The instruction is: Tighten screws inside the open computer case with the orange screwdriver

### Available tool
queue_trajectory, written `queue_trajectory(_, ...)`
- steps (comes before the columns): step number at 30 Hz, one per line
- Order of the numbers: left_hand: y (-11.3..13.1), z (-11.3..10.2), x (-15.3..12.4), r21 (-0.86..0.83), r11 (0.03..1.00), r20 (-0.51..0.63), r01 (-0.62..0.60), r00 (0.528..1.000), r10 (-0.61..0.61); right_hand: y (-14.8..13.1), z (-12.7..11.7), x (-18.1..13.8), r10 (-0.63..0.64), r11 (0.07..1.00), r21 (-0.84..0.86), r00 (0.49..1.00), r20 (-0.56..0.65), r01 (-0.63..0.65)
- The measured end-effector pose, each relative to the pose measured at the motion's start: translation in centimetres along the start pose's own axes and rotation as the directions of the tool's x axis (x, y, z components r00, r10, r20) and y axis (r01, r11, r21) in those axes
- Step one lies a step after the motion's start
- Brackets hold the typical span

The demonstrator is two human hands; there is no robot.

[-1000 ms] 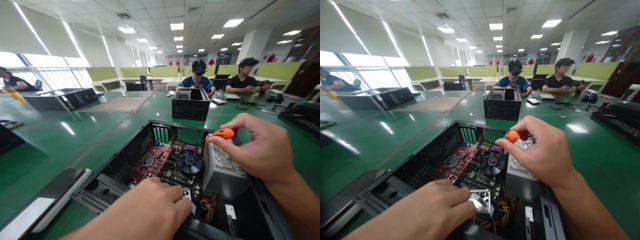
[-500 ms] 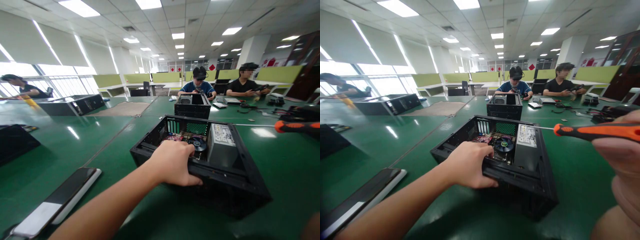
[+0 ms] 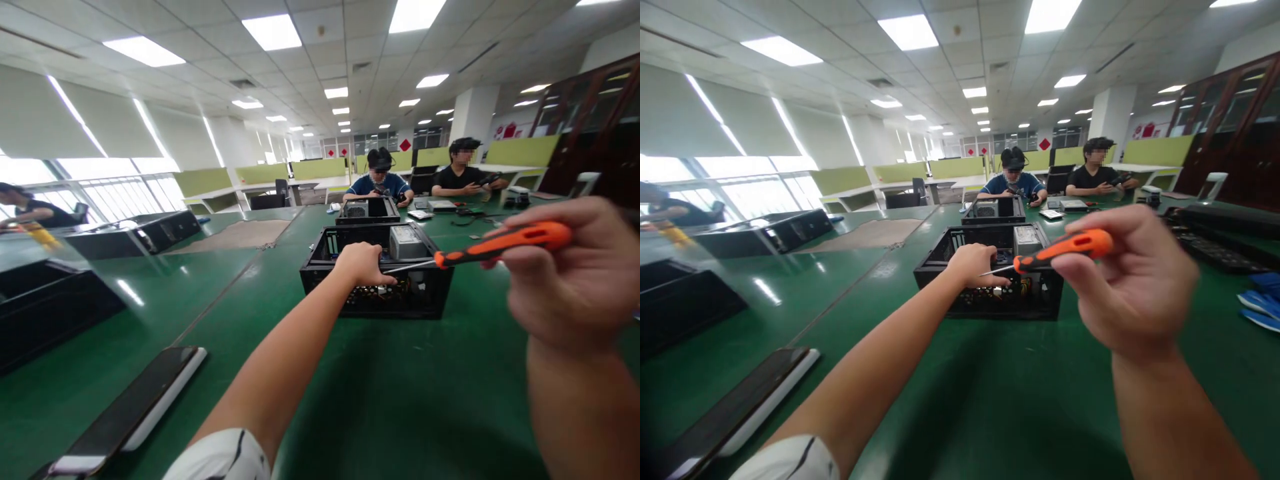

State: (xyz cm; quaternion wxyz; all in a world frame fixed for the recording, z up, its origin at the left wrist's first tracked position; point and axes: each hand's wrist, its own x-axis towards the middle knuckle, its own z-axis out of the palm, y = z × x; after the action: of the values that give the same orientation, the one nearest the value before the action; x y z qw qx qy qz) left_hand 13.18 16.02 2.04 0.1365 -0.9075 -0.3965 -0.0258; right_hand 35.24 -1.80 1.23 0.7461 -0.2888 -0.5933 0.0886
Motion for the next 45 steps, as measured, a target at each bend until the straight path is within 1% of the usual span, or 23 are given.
queue_trajectory(1, 0.0, 0.0, 0.1, -0.001, 1.0, 0.0, -0.009, 1.0, 0.009, 0.8, 1.0, 0.4, 0.081, 0.993, 0.089, 0.996, 0.022, -0.083)
queue_trajectory(3, 0.2, 0.2, -0.2, -0.012, 0.999, -0.01, -0.032, 0.999, 0.032, 3.0, 2.5, 0.7, 0.198, 0.965, 0.155, 0.977, 0.084, -0.209)
queue_trajectory(6, 0.6, 0.5, -1.2, -0.043, 0.998, -0.061, -0.05, 0.997, 0.048, 6.7, 3.5, -0.7, 0.391, 0.877, 0.218, 0.899, 0.199, -0.429)
queue_trajectory(9, 0.3, 0.7, -2.4, -0.092, 0.995, -0.073, -0.028, 0.997, 0.021, 9.4, 3.4, -3.4, 0.51, 0.776, 0.262, 0.816, 0.272, -0.573)
queue_trajectory(12, -1.2, 0.6, -3.3, -0.149, 0.987, -0.001, 0.055, 0.998, -0.056, 11.0, 3.7, -5.6, 0.574, 0.692, 0.288, 0.747, 0.337, -0.662)
queue_trajectory(15, -2.7, 0.2, -3.8, -0.215, 0.968, 0.065, 0.131, 0.991, -0.12, 12.0, 4.3, -6.9, 0.615, 0.636, 0.28, 0.692, 0.378, -0.719)
queue_trajectory(18, -3.5, 0.1, -3.9, -0.269, 0.947, 0.096, 0.177, 0.983, -0.156, 12.6, 4.9, -8.0, 0.656, 0.615, 0.236, 0.654, 0.377, -0.752)
queue_trajectory(20, -3.5, 0.2, -3.7, -0.284, 0.936, 0.102, 0.208, 0.977, -0.186, 12.9, 5.1, -8.7, 0.684, 0.619, 0.185, 0.64, 0.349, -0.763)
queue_trajectory(22, -3.4, 0.4, -3.4, -0.29, 0.928, 0.106, 0.234, 0.972, -0.212, 13.3, 5.2, -9.2, 0.719, 0.63, 0.11, 0.631, 0.291, -0.769)
queue_trajectory(25, -3.3, 0.5, -3.0, -0.295, 0.923, 0.113, 0.248, 0.968, -0.224, 13.9, 5.0, -9.4, 0.763, 0.64, -0.038, 0.629, 0.149, -0.767)
queue_trajectory(29, -3.1, 0.3, -3.3, -0.286, 0.922, 0.121, 0.26, 0.965, -0.234, 13.7, 3.6, -9.6, 0.772, 0.611, -0.255, 0.636, -0.02, -0.75)
queue_trajectory(33, -2.6, 0.2, -3.8, -0.285, 0.921, 0.118, 0.267, 0.963, -0.243, 12.5, 1.8, -11.0, 0.755, 0.535, -0.474, 0.648, -0.103, -0.699)
queue_trajectory(38, -2.4, 0.0, -4.6, -0.289, 0.921, 0.109, 0.262, 0.965, -0.24, 11.0, 0.3, -12.5, 0.713, 0.396, -0.679, 0.673, -0.198, -0.619)
queue_trajectory(42, -2.4, -0.2, -5.5, -0.279, 0.924, 0.114, 0.26, 0.965, -0.237, 10.1, -1.1, -11.6, 0.64, 0.296, -0.759, 0.71, -0.294, -0.581)
queue_trajectory(45, -2.3, -0.3, -6.1, -0.275, 0.925, 0.115, 0.261, 0.964, -0.238, 9.5, -1.9, -10.1, 0.565, 0.252, -0.796, 0.751, -0.341, -0.55)
